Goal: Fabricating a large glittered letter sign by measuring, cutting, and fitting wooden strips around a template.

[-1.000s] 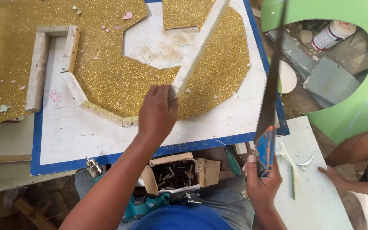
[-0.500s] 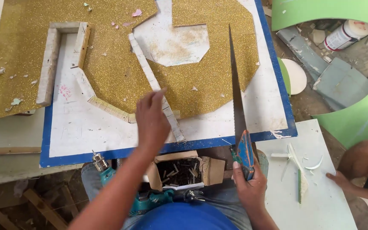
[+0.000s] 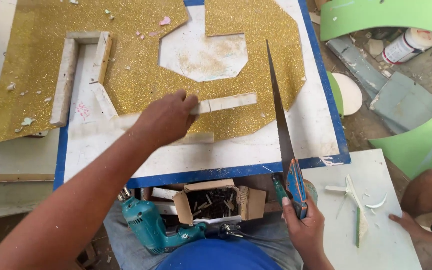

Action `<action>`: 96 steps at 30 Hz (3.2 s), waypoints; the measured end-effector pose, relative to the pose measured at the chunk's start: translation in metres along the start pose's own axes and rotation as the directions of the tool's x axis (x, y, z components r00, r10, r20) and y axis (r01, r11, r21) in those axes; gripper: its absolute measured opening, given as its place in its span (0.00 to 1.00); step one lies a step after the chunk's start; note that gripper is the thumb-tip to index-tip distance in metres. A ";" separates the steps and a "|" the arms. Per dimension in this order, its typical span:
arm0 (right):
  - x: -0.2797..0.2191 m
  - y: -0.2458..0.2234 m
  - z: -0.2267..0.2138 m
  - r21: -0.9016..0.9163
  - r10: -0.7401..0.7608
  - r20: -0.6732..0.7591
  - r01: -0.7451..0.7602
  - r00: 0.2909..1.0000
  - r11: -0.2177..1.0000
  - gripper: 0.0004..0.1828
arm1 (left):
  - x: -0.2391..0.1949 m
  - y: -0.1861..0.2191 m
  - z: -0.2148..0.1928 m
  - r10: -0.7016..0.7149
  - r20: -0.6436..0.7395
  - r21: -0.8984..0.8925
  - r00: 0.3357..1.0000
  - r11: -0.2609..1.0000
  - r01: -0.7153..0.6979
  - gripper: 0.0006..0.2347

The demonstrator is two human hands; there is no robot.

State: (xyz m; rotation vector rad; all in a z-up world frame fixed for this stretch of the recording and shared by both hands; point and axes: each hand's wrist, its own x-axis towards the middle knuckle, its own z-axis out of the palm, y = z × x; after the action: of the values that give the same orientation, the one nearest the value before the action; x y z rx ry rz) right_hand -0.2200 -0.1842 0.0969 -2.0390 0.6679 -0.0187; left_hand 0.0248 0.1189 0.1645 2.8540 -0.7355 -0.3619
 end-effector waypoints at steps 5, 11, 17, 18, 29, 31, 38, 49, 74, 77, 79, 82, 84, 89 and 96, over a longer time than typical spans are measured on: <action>0.004 -0.011 0.006 0.014 0.005 0.026 -0.005 1.000 1.000 0.19 | -0.015 -0.017 0.042 -0.118 0.091 -0.025 0.989 0.992 0.121 0.16; 0.011 -0.021 0.007 0.039 -0.063 0.028 0.062 0.998 0.997 0.23 | -0.015 -0.025 0.053 -0.143 0.061 0.024 0.988 0.990 0.141 0.13; 0.008 -0.026 0.002 0.043 -0.112 0.011 0.112 0.994 0.993 0.21 | -0.005 -0.036 0.038 -0.162 -0.183 -0.106 0.970 0.984 0.145 0.08; 0.009 -0.027 0.001 0.048 -0.122 0.005 0.122 0.992 0.991 0.21 | -0.004 -0.038 0.023 -0.239 -0.210 -0.174 0.948 0.963 0.204 0.06; 0.090 -0.005 0.032 -0.562 -0.734 0.003 0.608 0.679 0.561 0.24 | -0.004 -0.067 0.090 -0.136 0.004 0.170 0.991 0.976 0.134 0.18; 0.102 -0.021 0.037 -0.610 -0.760 0.053 0.623 0.648 0.489 0.24 | -0.018 -0.064 0.082 -0.124 0.012 0.130 0.992 0.984 0.121 0.21; 0.055 -0.075 0.100 -0.205 -0.848 0.295 0.896 0.440 0.394 0.19 | -0.135 -0.020 0.080 -0.471 -0.741 -0.468 0.479 0.874 0.135 0.30; -0.029 -0.074 0.220 -0.035 -0.472 0.882 0.993 -0.024 -0.116 0.28 | -0.217 0.036 0.112 -0.918 0.302 -0.824 0.258 -0.114 0.555 0.37; 0.138 -0.112 0.147 0.443 -0.274 0.893 -0.598 0.356 0.667 0.32 | -0.207 0.053 0.111 -0.918 0.281 -0.882 0.280 -0.132 0.453 0.39; 0.138 -0.156 0.119 0.399 -0.117 0.794 -0.365 0.596 0.841 0.27 | -0.213 0.044 0.124 -0.917 0.246 -0.918 0.315 -0.116 0.379 0.37; 0.159 -0.167 0.114 0.259 -0.048 0.648 -0.161 0.760 0.952 0.32 | -0.219 0.040 0.139 -0.919 0.208 -0.948 0.334 -0.106 0.299 0.36; 0.211 -0.141 0.125 0.092 -0.524 0.359 0.530 0.772 0.843 0.29 | -0.224 0.039 0.157 -0.940 0.022 -0.947 0.339 0.089 0.309 0.36; 0.228 -0.131 0.132 -0.168 -0.632 0.439 0.750 0.638 0.640 0.29 | -0.222 0.044 0.161 -0.912 -0.253 -0.862 0.323 0.364 0.351 0.28; 0.245 -0.106 0.139 -0.073 -0.754 0.436 0.855 0.491 0.514 0.22 | -0.184 0.040 0.139 -0.646 -0.544 -0.619 0.536 0.740 0.264 0.26; 0.232 -0.098 0.126 -0.383 -0.757 0.341 0.818 0.557 0.429 0.18 | -0.055 0.001 0.105 -0.127 -0.609 -0.147 0.783 0.988 0.046 0.22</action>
State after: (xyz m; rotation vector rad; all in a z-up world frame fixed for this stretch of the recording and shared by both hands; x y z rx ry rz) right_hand 0.0553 -0.1530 0.0494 -2.6750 -0.5186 -0.3068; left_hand -0.0514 0.1343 0.0751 2.6276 -0.4236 0.4956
